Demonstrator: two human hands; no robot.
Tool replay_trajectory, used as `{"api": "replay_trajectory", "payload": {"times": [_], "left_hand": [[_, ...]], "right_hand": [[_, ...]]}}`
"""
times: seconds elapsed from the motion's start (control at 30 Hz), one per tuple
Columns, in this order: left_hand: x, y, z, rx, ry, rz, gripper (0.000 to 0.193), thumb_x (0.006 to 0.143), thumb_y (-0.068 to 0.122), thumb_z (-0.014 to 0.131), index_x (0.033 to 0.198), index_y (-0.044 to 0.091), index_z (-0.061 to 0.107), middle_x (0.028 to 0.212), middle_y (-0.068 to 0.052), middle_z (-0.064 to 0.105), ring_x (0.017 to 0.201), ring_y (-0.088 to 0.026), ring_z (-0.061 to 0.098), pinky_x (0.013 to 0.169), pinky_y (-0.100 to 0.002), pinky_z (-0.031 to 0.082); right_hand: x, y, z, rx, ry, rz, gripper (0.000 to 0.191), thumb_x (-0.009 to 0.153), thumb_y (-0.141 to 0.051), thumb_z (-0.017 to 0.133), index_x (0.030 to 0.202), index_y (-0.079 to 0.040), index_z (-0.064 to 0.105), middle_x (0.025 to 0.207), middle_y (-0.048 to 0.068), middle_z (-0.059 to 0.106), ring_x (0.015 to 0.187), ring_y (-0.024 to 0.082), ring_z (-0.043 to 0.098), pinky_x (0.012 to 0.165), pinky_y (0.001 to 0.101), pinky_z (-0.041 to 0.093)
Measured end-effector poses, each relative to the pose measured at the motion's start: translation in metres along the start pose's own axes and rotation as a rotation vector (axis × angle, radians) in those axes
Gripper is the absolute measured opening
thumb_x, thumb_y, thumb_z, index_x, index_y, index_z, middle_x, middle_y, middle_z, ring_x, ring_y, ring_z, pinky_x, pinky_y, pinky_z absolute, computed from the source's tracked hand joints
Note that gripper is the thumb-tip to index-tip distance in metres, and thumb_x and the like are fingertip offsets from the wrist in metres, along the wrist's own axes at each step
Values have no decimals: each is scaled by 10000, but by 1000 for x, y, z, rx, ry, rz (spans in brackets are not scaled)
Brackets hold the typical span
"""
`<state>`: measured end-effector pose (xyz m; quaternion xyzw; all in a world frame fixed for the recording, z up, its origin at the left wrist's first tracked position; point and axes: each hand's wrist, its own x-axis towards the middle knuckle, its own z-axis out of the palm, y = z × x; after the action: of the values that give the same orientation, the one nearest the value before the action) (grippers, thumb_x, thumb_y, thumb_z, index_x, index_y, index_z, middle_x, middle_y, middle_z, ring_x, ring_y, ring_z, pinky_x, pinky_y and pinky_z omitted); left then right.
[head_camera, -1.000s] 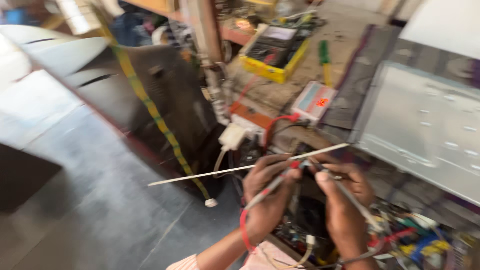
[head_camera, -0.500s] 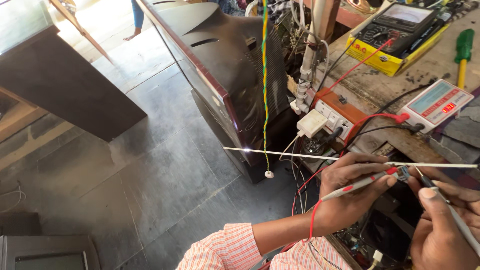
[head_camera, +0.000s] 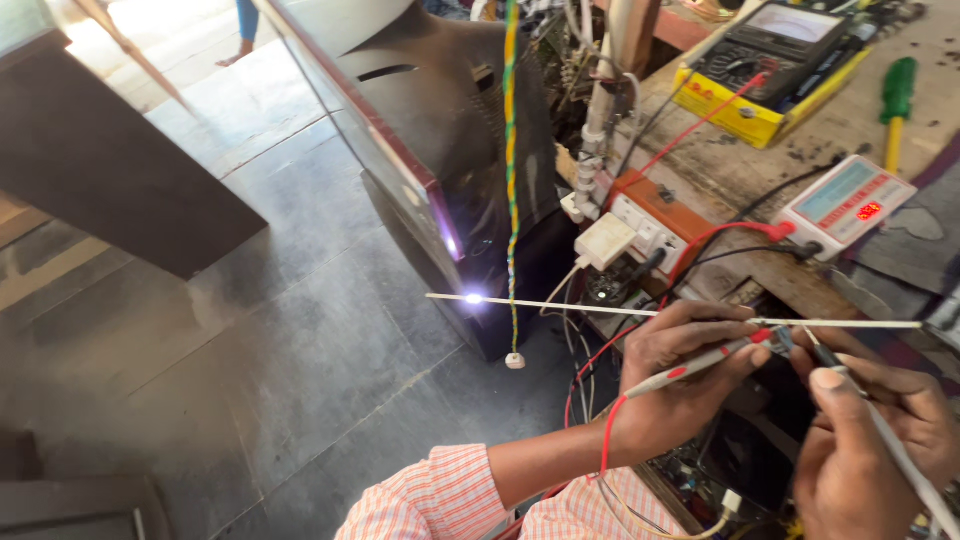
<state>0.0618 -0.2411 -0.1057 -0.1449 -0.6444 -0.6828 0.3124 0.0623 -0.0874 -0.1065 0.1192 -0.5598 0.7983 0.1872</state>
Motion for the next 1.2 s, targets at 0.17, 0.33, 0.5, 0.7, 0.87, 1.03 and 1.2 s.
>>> {"api": "replay_trajectory", "payload": {"times": [0.17,0.33,0.5,0.7,0.87,1.03,1.2], "left_hand": [[5,9,-2,-8,2,22,164,982,100,808,1110,35,729,1169,-125,726,1035,-215,733,893,-290,596],[8,17,-5,17,-30,-92,200,931,69,790,1117,14,744,1169,-141,736,1004,-221,743,849,-296,591],[10,19,-4,4,-24,-92,194,917,52,796,1097,-1,748,1162,-139,738,1011,-217,742,850,-296,596],[7,18,-4,-8,-32,-123,187,919,65,799,1088,-2,753,1151,-137,744,999,-205,743,851,-290,596],[7,18,-5,42,-33,-102,185,916,56,795,1088,0,758,1157,-137,734,1011,-204,739,863,-292,590],[4,18,-2,24,-36,-171,203,895,65,807,1083,2,766,1174,-130,718,982,-188,727,811,-277,594],[4,19,0,51,-33,-139,207,896,71,814,1085,5,762,1175,-120,710,984,-175,726,805,-271,600]], "right_hand": [[-3,-1,7,37,65,-14,119,1027,98,657,1114,94,576,1225,270,672,1118,294,701,1070,396,594],[0,-11,12,-42,79,76,144,943,59,642,1074,57,582,1244,267,685,1129,305,714,1046,401,591],[2,-16,17,-63,67,82,128,936,45,644,1054,47,593,1240,269,684,1147,307,709,1043,411,593],[1,-17,19,-32,75,94,141,926,43,646,1055,50,588,1233,274,684,1164,315,705,1052,425,590],[-1,-19,21,19,116,122,148,934,29,616,1072,45,562,1215,276,691,1159,337,716,1052,452,593],[-2,-19,22,35,118,129,163,933,41,614,1082,41,549,1220,275,683,1158,338,703,1051,458,587],[-2,-21,22,14,104,117,160,935,32,619,1079,33,551,1223,273,682,1167,328,703,1045,461,596]]}}
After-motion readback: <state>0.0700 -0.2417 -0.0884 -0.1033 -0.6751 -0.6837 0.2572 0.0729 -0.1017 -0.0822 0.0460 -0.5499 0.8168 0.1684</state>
